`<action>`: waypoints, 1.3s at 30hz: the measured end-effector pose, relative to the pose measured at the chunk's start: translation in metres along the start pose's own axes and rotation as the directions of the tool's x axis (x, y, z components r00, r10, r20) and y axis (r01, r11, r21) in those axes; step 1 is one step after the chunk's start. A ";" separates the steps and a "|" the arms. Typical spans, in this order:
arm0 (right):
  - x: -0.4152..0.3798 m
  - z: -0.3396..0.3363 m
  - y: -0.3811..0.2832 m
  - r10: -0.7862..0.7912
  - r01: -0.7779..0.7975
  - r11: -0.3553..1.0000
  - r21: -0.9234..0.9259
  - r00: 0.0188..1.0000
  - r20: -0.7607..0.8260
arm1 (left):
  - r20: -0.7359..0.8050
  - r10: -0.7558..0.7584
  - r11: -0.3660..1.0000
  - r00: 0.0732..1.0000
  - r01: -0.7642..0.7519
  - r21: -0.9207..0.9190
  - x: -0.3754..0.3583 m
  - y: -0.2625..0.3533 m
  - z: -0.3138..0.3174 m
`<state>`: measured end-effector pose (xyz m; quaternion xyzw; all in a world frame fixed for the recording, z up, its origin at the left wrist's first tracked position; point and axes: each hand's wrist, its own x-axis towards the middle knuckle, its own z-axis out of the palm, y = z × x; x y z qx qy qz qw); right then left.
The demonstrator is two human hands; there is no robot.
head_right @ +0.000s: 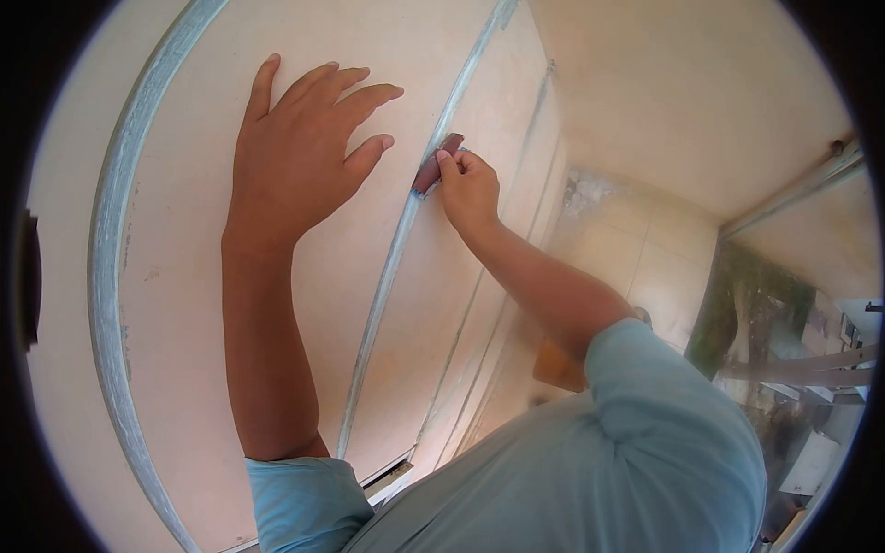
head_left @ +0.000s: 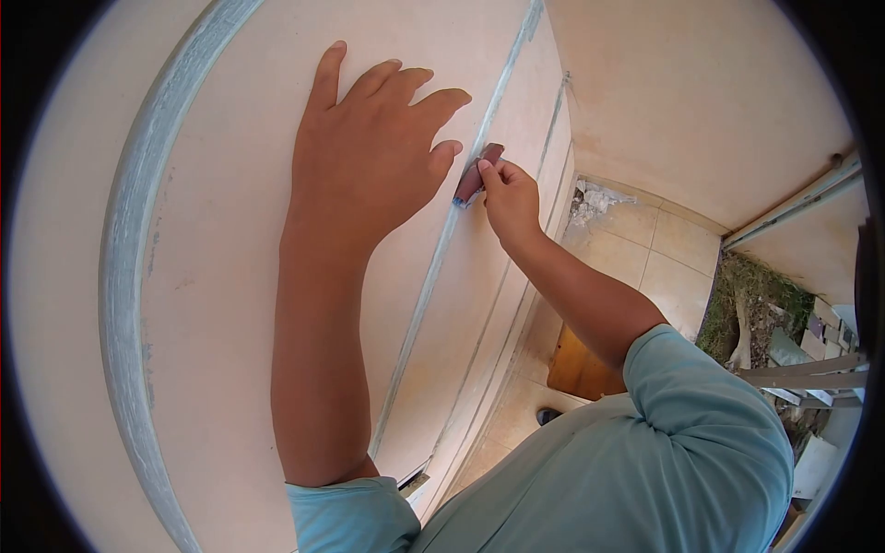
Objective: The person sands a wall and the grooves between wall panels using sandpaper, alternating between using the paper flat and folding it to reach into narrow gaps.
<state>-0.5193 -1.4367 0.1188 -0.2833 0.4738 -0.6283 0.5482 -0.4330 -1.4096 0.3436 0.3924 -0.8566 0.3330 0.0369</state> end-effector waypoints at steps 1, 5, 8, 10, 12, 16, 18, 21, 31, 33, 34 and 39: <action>-0.010 0.002 0.002 -0.049 0.054 0.995 -0.088 0.997 0.059 | 0.010 -0.003 1.000 1.000 0.003 -0.005 0.001 0.000 -0.001; -0.107 -0.003 0.046 -0.092 0.158 0.977 -0.144 0.920 0.381 | 0.036 -0.015 1.000 0.999 0.015 0.010 0.000 0.001 -0.002; -0.088 -0.004 0.033 -0.027 0.053 0.993 -0.101 0.971 0.238 | 0.046 -0.017 1.000 0.999 0.017 0.014 0.000 0.001 -0.002; -0.030 0.000 0.004 -0.016 0.022 0.994 -0.104 0.998 0.057 | 0.040 -0.003 1.000 0.999 0.003 0.010 0.000 -0.001 -0.001; 0.015 0.001 -0.004 -0.048 0.053 0.988 -0.145 0.998 0.036 | 0.019 0.003 1.000 1.000 -0.003 0.002 0.000 0.001 0.000; -0.029 0.008 0.023 -0.104 0.115 0.981 -0.157 0.991 0.079 | 0.030 -0.011 1.000 0.999 0.010 0.016 0.000 0.000 -0.002; -0.066 0.003 0.044 -0.080 0.116 0.982 -0.148 0.969 0.234 | 0.038 -0.014 1.000 0.999 0.014 0.011 0.000 0.001 -0.001; -0.052 0.000 0.027 -0.070 0.084 0.993 -0.084 0.985 0.157 | 0.049 0.016 1.000 0.999 -0.017 0.023 -0.001 0.001 -0.001; -0.024 0.007 0.012 -0.078 0.088 0.978 -0.187 0.995 0.062 | 0.130 0.015 0.998 0.991 -0.023 0.064 0.003 0.001 -0.008; -0.028 0.002 0.024 -0.172 0.204 0.960 -0.194 0.970 0.170 | 0.149 0.030 0.998 0.988 -0.039 0.055 0.004 0.004 -0.010; -0.018 0.002 0.020 -0.159 0.187 0.964 -0.188 0.975 0.154 | 0.170 0.031 0.994 0.985 -0.048 0.097 0.004 0.005 -0.011; 0.050 0.006 -0.019 -0.070 0.063 0.991 -0.116 0.996 -0.050 | 0.243 0.037 0.971 0.969 -0.092 0.220 0.006 0.007 -0.011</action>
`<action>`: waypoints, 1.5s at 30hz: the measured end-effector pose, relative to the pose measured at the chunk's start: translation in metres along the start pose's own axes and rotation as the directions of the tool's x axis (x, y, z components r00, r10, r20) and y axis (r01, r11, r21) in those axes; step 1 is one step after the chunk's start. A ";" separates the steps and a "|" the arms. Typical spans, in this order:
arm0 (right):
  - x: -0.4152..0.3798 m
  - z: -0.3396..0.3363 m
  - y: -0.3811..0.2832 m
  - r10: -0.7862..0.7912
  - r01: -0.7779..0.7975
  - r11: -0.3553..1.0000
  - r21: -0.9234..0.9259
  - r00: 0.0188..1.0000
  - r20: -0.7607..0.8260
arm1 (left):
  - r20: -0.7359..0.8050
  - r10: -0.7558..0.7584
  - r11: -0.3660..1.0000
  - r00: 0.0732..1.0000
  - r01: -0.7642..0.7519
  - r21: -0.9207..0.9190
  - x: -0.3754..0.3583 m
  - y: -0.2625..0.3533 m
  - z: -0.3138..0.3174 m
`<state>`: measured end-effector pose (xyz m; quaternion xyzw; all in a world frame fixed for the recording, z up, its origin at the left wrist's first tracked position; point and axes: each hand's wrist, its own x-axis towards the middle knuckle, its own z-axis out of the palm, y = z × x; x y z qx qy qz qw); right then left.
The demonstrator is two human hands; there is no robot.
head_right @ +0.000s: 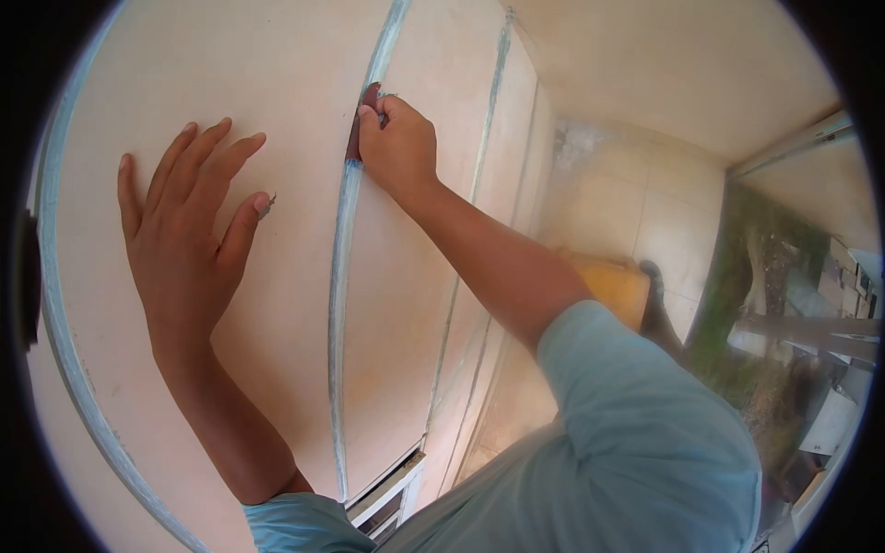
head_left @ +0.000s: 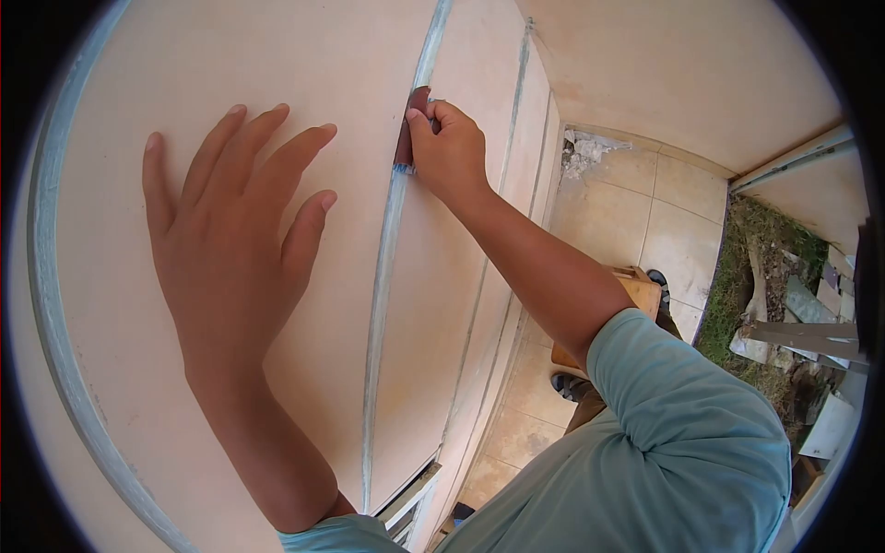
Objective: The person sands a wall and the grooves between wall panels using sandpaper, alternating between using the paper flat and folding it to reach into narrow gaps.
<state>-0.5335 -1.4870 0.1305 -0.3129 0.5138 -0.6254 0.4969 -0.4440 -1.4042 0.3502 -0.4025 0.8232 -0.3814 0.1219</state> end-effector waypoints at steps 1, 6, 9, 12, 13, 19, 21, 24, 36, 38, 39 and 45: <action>-0.008 0.004 0.007 0.012 -0.012 1.000 0.002 1.000 0.000 | 0.010 -0.006 1.000 1.000 0.006 0.026 0.001 0.000 -0.001; -0.090 0.008 0.049 -0.266 0.267 0.964 -0.012 0.962 0.062 | 0.045 -0.005 0.993 0.999 -0.001 0.117 0.000 0.000 0.001; -0.057 0.011 0.038 -0.240 0.238 0.969 -0.059 0.970 -0.026 | 0.057 -0.001 0.988 0.998 -0.008 0.154 0.000 0.000 0.001; 0.020 0.001 -0.003 -0.067 0.062 0.996 -0.068 0.996 -0.067 | 0.065 -0.007 0.988 0.998 -0.003 0.152 -0.001 0.000 0.002; 0.042 0.002 -0.003 -0.116 0.091 0.977 -0.193 0.986 -0.119 | 0.063 -0.007 0.989 0.998 -0.003 0.146 0.000 0.001 0.001; -0.049 0.012 0.040 -0.262 0.259 0.965 -0.047 0.959 -0.111 | 0.072 -0.017 0.990 0.997 0.006 0.143 0.000 0.003 -0.001; -0.087 0.003 0.043 -0.251 0.252 0.966 -0.061 0.968 0.023 | 0.081 -0.021 0.988 0.997 0.009 0.152 0.001 0.003 -0.001; -0.050 0.006 0.030 -0.214 0.211 0.975 -0.068 0.976 -0.047 | 0.090 -0.021 0.986 0.996 0.006 0.167 0.001 0.003 0.000; -0.074 0.008 0.048 -0.308 0.305 0.951 -0.055 0.950 -0.052 | 0.054 -0.017 0.991 0.998 0.009 0.132 0.002 0.003 0.002; -0.071 0.007 0.041 -0.299 0.298 0.954 -0.043 0.953 -0.036 | 0.066 -0.033 0.991 0.997 0.024 0.135 0.002 0.004 0.001; -0.047 0.007 0.036 -0.253 0.249 0.967 -0.051 0.965 -0.077 | 0.066 -0.027 0.991 0.997 0.017 0.135 0.002 0.004 0.000; 0.068 0.010 0.018 -0.362 0.323 0.931 -0.169 0.877 -0.318 | 0.052 -0.020 0.989 0.998 0.012 0.148 -0.001 0.003 0.003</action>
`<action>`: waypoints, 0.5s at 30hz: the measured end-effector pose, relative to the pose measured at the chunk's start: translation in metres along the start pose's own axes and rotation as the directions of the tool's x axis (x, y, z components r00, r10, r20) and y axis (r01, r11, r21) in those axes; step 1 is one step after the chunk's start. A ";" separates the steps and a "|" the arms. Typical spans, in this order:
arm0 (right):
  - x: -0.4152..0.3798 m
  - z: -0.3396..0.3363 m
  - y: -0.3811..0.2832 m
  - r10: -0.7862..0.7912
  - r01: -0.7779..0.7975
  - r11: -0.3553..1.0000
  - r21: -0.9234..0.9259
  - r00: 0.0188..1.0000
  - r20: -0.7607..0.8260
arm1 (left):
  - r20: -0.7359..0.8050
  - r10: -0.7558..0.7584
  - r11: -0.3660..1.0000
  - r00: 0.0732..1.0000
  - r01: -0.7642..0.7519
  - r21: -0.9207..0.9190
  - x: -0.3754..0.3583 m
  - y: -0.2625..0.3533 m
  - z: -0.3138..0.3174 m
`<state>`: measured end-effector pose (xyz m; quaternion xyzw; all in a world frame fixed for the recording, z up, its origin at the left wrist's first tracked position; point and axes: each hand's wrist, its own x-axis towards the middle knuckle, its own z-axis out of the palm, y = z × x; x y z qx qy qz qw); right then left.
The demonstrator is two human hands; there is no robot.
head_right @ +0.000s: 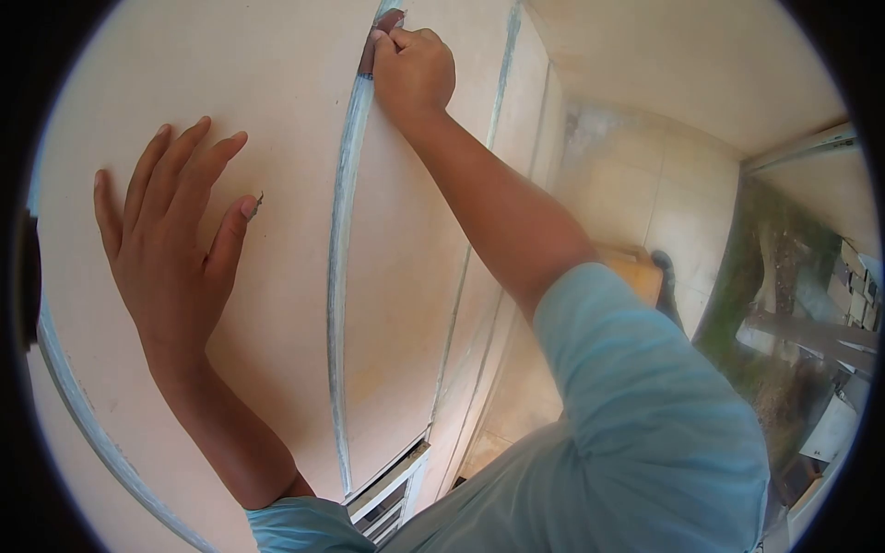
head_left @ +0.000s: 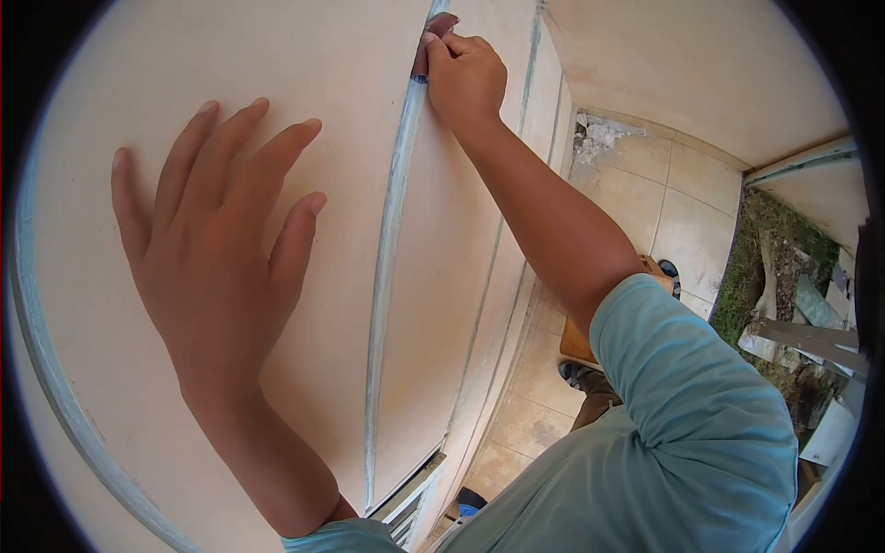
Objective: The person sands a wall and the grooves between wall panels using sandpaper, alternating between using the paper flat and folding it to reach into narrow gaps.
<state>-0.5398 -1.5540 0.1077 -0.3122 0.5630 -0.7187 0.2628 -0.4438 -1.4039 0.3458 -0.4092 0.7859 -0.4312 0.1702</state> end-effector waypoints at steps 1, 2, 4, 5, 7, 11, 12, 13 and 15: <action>-0.011 -0.006 -0.004 0.052 -0.052 0.999 0.009 0.996 0.071 | -0.008 0.001 1.000 1.000 -0.002 -0.002 0.000 0.000 0.000; -0.024 -0.013 -0.011 0.101 -0.104 0.994 0.014 0.984 0.144 | -0.016 0.000 1.000 1.000 0.000 -0.004 0.000 0.000 0.000; -0.082 -0.027 -0.012 0.141 -0.160 0.984 0.080 0.969 0.202 | -0.012 -0.007 1.000 1.000 0.006 -0.010 0.001 0.000 -0.001; -0.111 -0.038 -0.012 0.105 -0.132 0.987 0.095 0.963 0.248 | -0.006 -0.003 1.000 1.000 0.003 -0.018 0.001 0.000 -0.002; -0.123 -0.041 -0.011 0.068 -0.105 0.988 0.115 0.956 0.285 | -0.007 -0.004 1.000 1.000 0.004 -0.017 0.002 0.001 -0.002; -0.052 -0.019 -0.013 0.193 -0.221 0.954 0.205 0.970 0.148 | -0.021 -0.011 1.000 1.000 0.010 -0.017 0.001 0.001 -0.001; -0.030 -0.010 -0.006 0.163 -0.187 0.961 0.203 0.978 0.129 | -0.019 -0.015 1.000 1.000 0.014 -0.018 0.001 0.001 0.000; -0.015 -0.005 -0.004 0.079 -0.092 0.978 0.187 0.994 0.073 | -0.025 -0.012 1.000 1.000 0.012 -0.025 0.001 0.001 0.000; -0.026 -0.007 -0.002 0.099 -0.119 0.977 0.180 0.988 0.117 | -0.027 -0.017 0.999 0.999 0.016 -0.033 0.000 0.000 0.000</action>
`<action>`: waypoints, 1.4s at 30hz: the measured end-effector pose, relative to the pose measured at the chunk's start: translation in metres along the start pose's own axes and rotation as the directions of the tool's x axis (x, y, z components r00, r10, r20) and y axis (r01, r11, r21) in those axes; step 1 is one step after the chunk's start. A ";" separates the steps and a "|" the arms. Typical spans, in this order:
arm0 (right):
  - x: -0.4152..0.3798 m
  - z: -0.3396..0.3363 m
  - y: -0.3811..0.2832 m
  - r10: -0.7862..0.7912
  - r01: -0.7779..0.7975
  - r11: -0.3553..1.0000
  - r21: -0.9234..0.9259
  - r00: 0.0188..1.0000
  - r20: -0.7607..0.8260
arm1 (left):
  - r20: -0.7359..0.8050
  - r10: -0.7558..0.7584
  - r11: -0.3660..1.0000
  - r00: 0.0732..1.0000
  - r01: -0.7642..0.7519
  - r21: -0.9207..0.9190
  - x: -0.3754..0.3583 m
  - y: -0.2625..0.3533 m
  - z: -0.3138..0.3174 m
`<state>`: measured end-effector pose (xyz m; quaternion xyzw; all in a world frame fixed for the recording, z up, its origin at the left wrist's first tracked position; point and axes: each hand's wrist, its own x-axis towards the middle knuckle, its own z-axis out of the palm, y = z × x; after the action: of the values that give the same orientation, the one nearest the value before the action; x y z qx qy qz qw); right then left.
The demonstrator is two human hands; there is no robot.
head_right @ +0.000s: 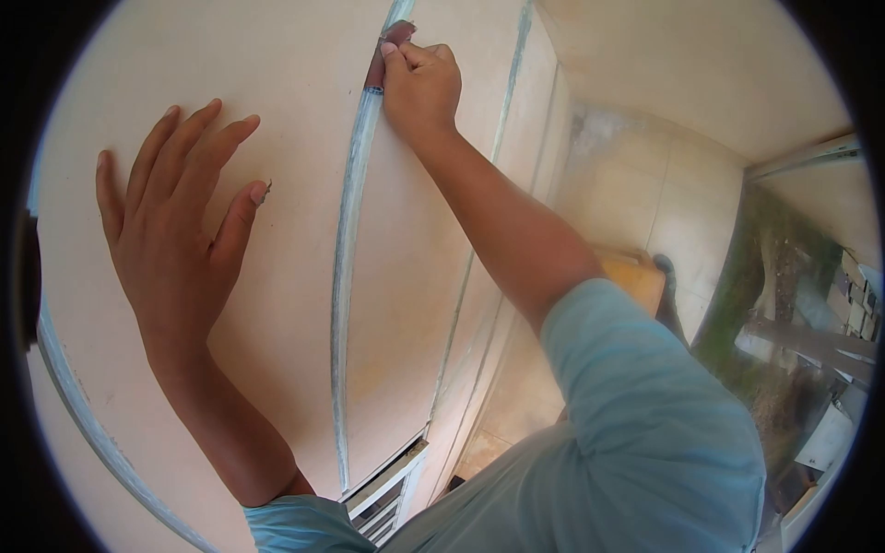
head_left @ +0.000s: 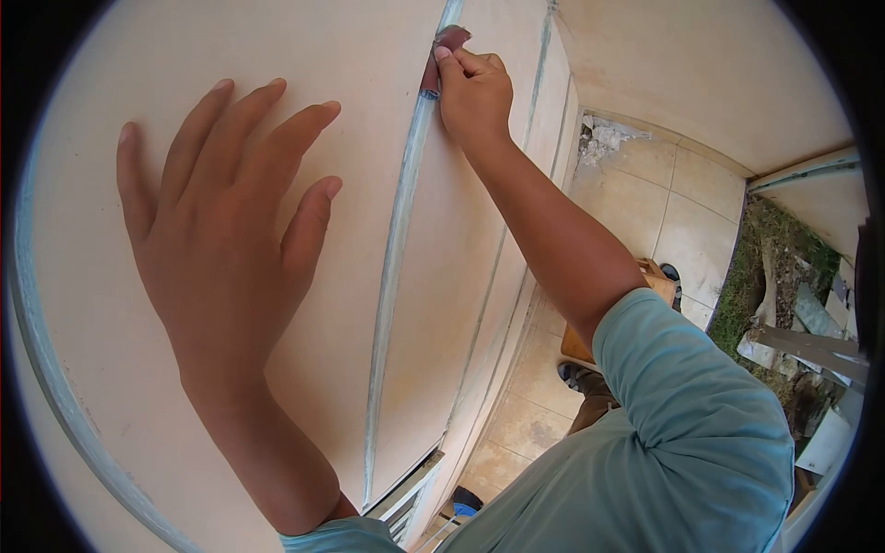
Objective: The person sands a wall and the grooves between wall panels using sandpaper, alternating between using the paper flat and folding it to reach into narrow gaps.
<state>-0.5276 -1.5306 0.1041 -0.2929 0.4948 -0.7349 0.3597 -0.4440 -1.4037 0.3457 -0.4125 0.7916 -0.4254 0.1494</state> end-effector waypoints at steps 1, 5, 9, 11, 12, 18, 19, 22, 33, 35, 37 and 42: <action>-0.009 -0.003 -0.002 0.024 -0.024 1.000 -0.007 0.999 0.028 | -0.001 0.005 1.000 1.000 -0.005 -0.010 0.000 0.000 0.000; -0.103 -0.017 0.005 -0.001 -0.003 0.999 0.035 0.993 0.116 | 0.005 0.011 1.000 1.000 -0.011 0.005 0.001 0.000 0.000; -0.083 -0.020 0.010 -0.099 0.098 0.995 0.015 0.993 0.065 | -0.001 0.022 1.000 1.000 -0.022 0.021 0.002 0.001 0.000; -0.067 -0.026 0.017 -0.244 0.250 0.966 -0.059 0.965 0.098 | 0.001 0.016 1.000 1.000 -0.016 0.015 0.002 0.000 0.000; -0.063 -0.029 0.018 -0.175 0.174 0.985 0.017 0.970 0.168 | 0.013 0.007 1.000 1.000 -0.007 0.016 0.001 0.000 0.000; -0.067 -0.044 0.009 0.105 -0.158 0.973 0.169 0.952 0.287 | -0.037 0.044 0.999 0.998 -0.045 -0.021 -0.001 -0.004 0.003; -0.067 -0.050 0.006 0.102 -0.156 0.973 0.171 0.951 0.292 | -0.042 0.044 0.998 0.998 -0.045 -0.035 -0.001 -0.003 0.003; -0.062 -0.071 -0.004 0.335 -0.541 0.718 0.438 0.821 0.463 | -0.069 0.048 0.993 0.996 -0.055 -0.100 0.000 -0.001 0.001; -0.070 -0.099 -0.075 0.109 -0.700 0.469 0.538 0.651 0.752 | 0.031 -0.045 0.589 0.999 0.052 -0.807 0.002 0.016 0.006; -0.072 -0.101 -0.078 0.037 -0.684 0.532 0.498 0.607 0.794 | -0.008 -0.061 0.596 0.998 0.030 -0.802 0.001 0.020 0.010; -0.070 -0.102 -0.081 0.046 -0.629 0.632 0.453 0.614 0.788 | 0.082 0.000 0.620 0.997 0.064 -0.782 0.002 0.013 0.004; -0.076 -0.097 -0.089 0.082 -0.460 0.804 0.377 0.714 0.695 | 0.133 0.004 0.749 0.991 0.085 -0.657 -0.001 0.017 0.011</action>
<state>-0.5817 -1.3959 0.1489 -0.3390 0.1575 -0.6288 0.6818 -0.4459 -1.4042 0.3257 -0.4816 0.8706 -0.0942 0.0344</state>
